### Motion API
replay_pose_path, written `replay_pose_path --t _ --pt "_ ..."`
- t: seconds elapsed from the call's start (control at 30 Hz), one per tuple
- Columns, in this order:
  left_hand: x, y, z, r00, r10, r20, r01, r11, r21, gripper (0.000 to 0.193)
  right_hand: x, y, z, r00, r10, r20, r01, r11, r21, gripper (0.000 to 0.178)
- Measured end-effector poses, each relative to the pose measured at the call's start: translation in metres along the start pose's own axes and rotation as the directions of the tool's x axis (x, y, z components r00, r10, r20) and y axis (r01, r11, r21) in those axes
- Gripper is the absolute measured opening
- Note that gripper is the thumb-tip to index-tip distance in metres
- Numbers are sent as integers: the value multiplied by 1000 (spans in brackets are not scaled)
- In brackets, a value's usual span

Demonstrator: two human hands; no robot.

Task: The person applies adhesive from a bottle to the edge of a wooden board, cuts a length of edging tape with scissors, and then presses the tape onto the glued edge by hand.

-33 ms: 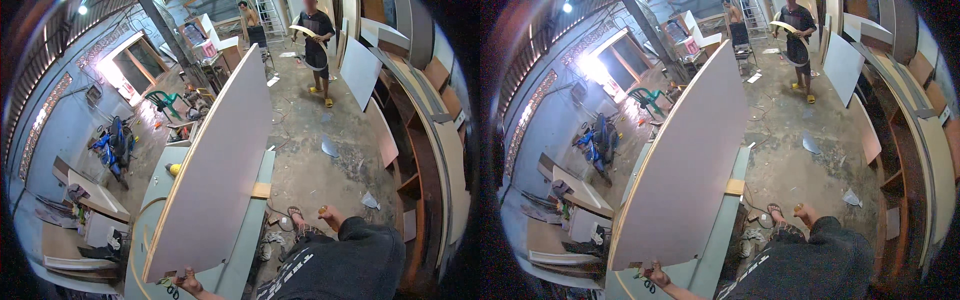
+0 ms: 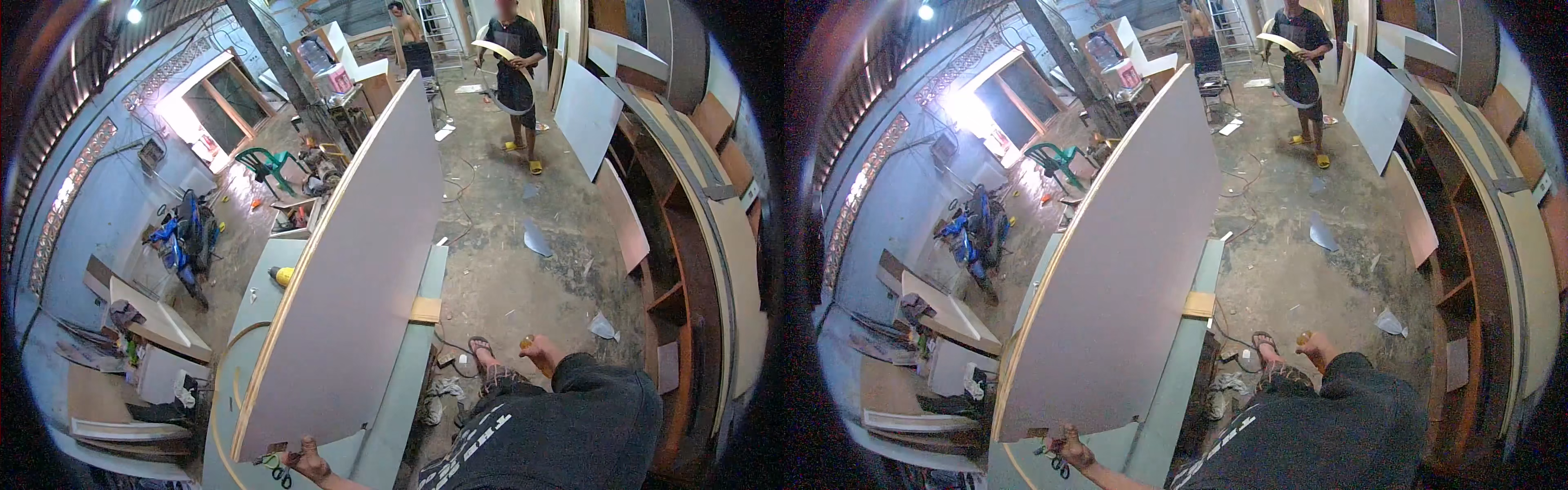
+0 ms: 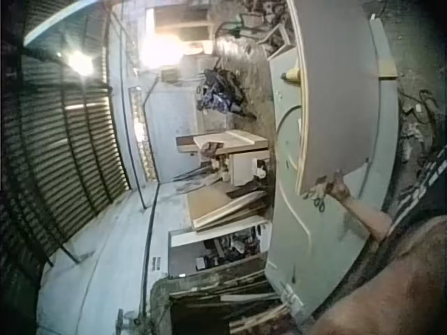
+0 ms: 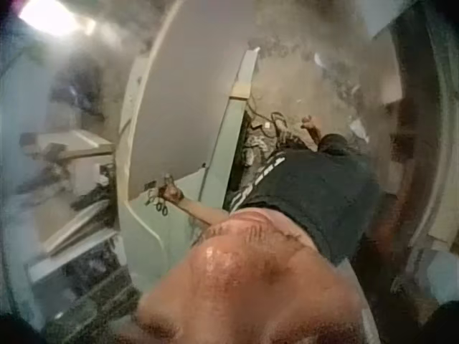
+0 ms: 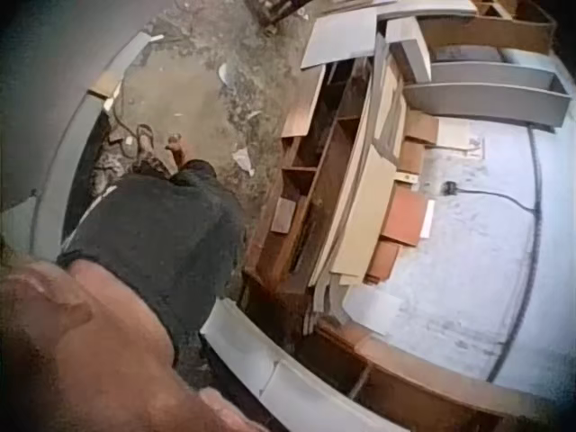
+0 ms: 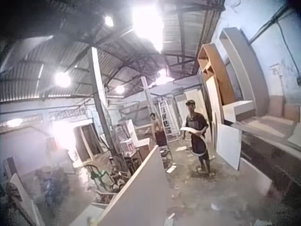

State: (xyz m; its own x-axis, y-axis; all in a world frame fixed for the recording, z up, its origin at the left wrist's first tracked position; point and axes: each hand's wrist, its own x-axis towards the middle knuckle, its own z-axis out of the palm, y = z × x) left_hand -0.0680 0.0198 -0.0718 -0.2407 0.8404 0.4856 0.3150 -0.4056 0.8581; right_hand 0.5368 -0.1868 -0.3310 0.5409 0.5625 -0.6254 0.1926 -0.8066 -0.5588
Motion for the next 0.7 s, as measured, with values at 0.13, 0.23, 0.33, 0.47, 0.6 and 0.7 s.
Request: replay_pose_path --t 0.13,0.23,0.33,0.47,0.6,0.7 --pt "-6 -35 -13 999 49 22 -49 998 29 47 -18 -7 -17 1000 29 1 -29 998 -58 63" --pt "-12 -38 -15 999 29 -16 -30 998 -63 41 -36 -22 -27 999 32 -26 -34 992 -118 64" --pt "-16 -27 -12 998 -64 -8 60 959 -279 60 -48 -33 -33 999 -27 19 28 998 -52 67" --pt "-7 -16 -6 997 -73 31 79 963 -259 68 -47 -37 -32 1000 3 -1 -3 976 -219 69" --pt "-2 -21 -4 999 45 -16 -45 999 -25 41 -39 -32 -28 997 73 14 -69 979 -192 66" --pt "-2 -27 -6 987 149 -53 -144 986 86 42 -37 -28 -27 997 31 69 -23 993 -116 65"
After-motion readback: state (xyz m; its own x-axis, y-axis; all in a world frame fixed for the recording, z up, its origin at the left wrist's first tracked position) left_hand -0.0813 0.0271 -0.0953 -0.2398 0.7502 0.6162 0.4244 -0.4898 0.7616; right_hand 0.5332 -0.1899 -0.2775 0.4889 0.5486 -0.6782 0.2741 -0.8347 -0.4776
